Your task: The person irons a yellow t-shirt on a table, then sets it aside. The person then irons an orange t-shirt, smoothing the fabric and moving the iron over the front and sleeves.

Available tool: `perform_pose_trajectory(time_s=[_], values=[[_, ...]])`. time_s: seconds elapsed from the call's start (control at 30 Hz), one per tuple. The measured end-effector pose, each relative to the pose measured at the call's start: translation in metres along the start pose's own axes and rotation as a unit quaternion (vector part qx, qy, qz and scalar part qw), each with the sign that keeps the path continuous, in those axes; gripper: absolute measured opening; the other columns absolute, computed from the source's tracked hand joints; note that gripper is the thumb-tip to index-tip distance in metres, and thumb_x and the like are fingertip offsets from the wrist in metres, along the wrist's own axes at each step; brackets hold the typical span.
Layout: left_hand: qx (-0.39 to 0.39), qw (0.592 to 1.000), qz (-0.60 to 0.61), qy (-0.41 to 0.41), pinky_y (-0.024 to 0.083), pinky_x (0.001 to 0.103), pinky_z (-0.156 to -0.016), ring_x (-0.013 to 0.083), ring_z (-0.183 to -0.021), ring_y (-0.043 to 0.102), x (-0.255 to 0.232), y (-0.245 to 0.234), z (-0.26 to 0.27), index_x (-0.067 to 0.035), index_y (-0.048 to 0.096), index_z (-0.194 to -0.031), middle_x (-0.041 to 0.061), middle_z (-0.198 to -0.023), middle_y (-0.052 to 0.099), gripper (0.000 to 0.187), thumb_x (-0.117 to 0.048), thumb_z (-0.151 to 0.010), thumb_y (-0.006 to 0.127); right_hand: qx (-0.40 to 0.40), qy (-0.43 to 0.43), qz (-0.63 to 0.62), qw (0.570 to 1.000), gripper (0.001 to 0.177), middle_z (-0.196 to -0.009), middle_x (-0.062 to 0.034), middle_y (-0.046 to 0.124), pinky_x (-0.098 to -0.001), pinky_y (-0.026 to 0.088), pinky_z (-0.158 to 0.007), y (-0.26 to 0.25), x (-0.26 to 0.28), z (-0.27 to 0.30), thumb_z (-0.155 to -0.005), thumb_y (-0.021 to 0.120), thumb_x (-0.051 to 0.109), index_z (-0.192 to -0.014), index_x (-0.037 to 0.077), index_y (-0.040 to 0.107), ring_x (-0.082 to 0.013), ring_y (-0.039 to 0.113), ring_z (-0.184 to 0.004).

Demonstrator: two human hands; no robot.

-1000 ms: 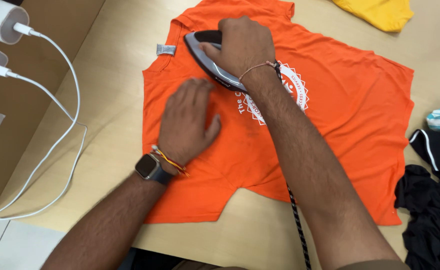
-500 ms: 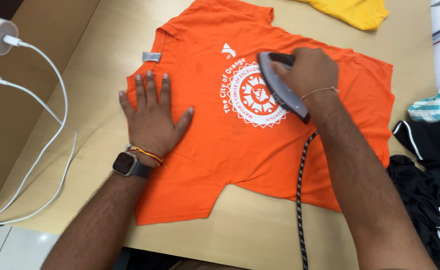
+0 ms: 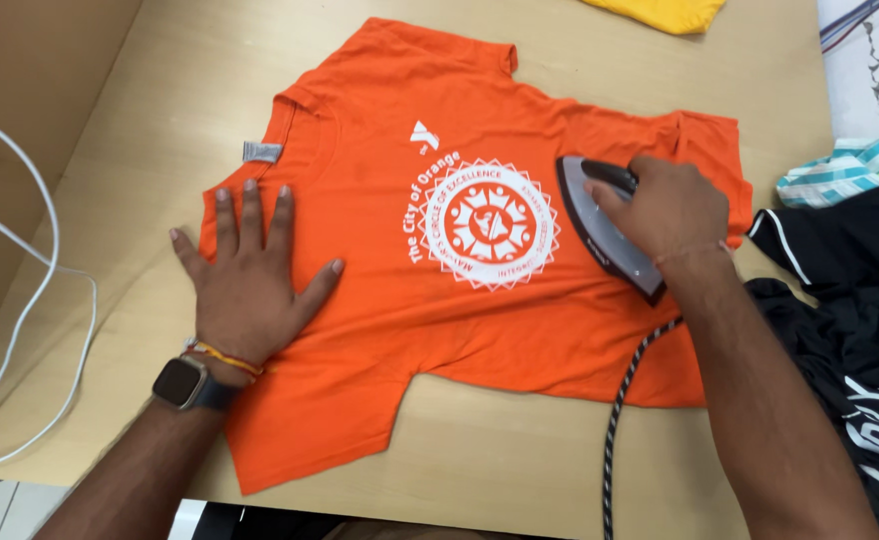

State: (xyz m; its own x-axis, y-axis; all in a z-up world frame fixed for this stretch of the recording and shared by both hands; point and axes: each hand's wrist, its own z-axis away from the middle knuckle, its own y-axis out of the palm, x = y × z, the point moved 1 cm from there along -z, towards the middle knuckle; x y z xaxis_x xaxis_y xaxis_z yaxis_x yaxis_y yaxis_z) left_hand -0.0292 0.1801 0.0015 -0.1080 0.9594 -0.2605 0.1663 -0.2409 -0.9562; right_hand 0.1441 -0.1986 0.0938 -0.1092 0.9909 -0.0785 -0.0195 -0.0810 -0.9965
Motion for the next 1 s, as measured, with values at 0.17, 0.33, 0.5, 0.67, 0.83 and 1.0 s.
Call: perform_pose_trajectory(time_s=[0.17, 0.33, 0.5, 0.67, 0.83, 1.0], values=[[0.012, 1.0, -0.021, 0.002, 0.007, 0.084, -0.104, 0.0499, -0.152, 0.015, -0.016, -0.013, 0.011, -0.005, 0.032, -0.158, 0.028, -0.163, 0.025, 0.098, -0.073, -0.089, 0.047, 0.023, -0.002, -0.002, 1.0, 0.052, -0.084, -0.0144, 0.075, -0.05, 0.056, -0.071, -0.005, -0.001, 0.033, -0.087, 0.07, 0.062, -0.102, 0.012, 0.076, -0.0351, 0.072, -0.082], [0.004, 0.996, 0.041, 0.073, 0.015, 0.078, -0.106, 0.045, -0.146, 0.028, -0.05, -0.012, -0.027, -0.001, 0.039, -0.151, 0.025, -0.152, 0.04, 0.095, -0.06, -0.082, 0.066, 0.018, -0.001, -0.001, 1.0, 0.051, -0.084, -0.014, 0.075, -0.0496, 0.056, -0.069, -0.004, 0.003, 0.033, -0.086, 0.071, 0.06, -0.101, 0.012, 0.077, -0.0346, 0.072, -0.082], [-0.08, 0.966, 0.14, 0.203, 0.034, 0.057, -0.112, 0.029, -0.137, 0.049, -0.086, 0.023, -0.145, -0.008, 0.042, -0.154, 0.012, -0.142, 0.057, 0.069, -0.044, -0.1, 0.066, -0.015, -0.015, -0.006, 1.0, 0.05, -0.083, -0.0152, 0.074, -0.0508, 0.056, -0.069, -0.005, 0.006, 0.035, -0.084, 0.072, 0.058, -0.101, 0.012, 0.077, -0.0359, 0.072, -0.08], [-0.168, 0.965, 0.039, 0.198, 0.032, 0.067, -0.093, 0.0334, -0.13, 0.048, -0.084, 0.063, -0.26, -0.005, 0.044, -0.149, 0.017, -0.136, 0.058, 0.073, -0.038, -0.089, 0.072, -0.015, -0.013, -0.03, 0.999, 0.048, -0.083, -0.0154, 0.074, -0.0505, 0.056, -0.07, -0.006, 0.007, 0.037, -0.083, 0.073, 0.056, -0.1, 0.011, 0.077, -0.0354, 0.072, -0.08], [-0.088, 0.983, -0.013, 0.162, 0.031, 0.068, -0.098, 0.0337, -0.115, 0.056, -0.06, 0.083, -0.281, -0.009, 0.071, -0.115, 0.015, -0.11, 0.068, 0.04, -0.033, -0.084, 0.075, -0.009, -0.011, -0.014, 1.0, 0.05, -0.082, -0.015, 0.074, -0.0497, 0.056, -0.068, -0.008, 0.006, 0.035, -0.083, 0.074, 0.057, -0.095, 0.009, 0.076, -0.0343, 0.072, -0.079], [-0.119, 0.952, 0.059, 0.276, 0.039, 0.055, -0.094, 0.0299, -0.095, 0.063, -0.07, 0.039, -0.226, -0.013, 0.074, -0.088, 0.007, -0.087, 0.07, 0.011, -0.024, -0.087, 0.074, 0.003, -0.008, -0.029, 1.0, 0.048, -0.079, -0.0134, 0.074, -0.049, 0.056, -0.067, -0.007, 0.007, 0.034, -0.084, 0.073, 0.057, -0.096, 0.01, 0.076, -0.0336, 0.072, -0.077]])
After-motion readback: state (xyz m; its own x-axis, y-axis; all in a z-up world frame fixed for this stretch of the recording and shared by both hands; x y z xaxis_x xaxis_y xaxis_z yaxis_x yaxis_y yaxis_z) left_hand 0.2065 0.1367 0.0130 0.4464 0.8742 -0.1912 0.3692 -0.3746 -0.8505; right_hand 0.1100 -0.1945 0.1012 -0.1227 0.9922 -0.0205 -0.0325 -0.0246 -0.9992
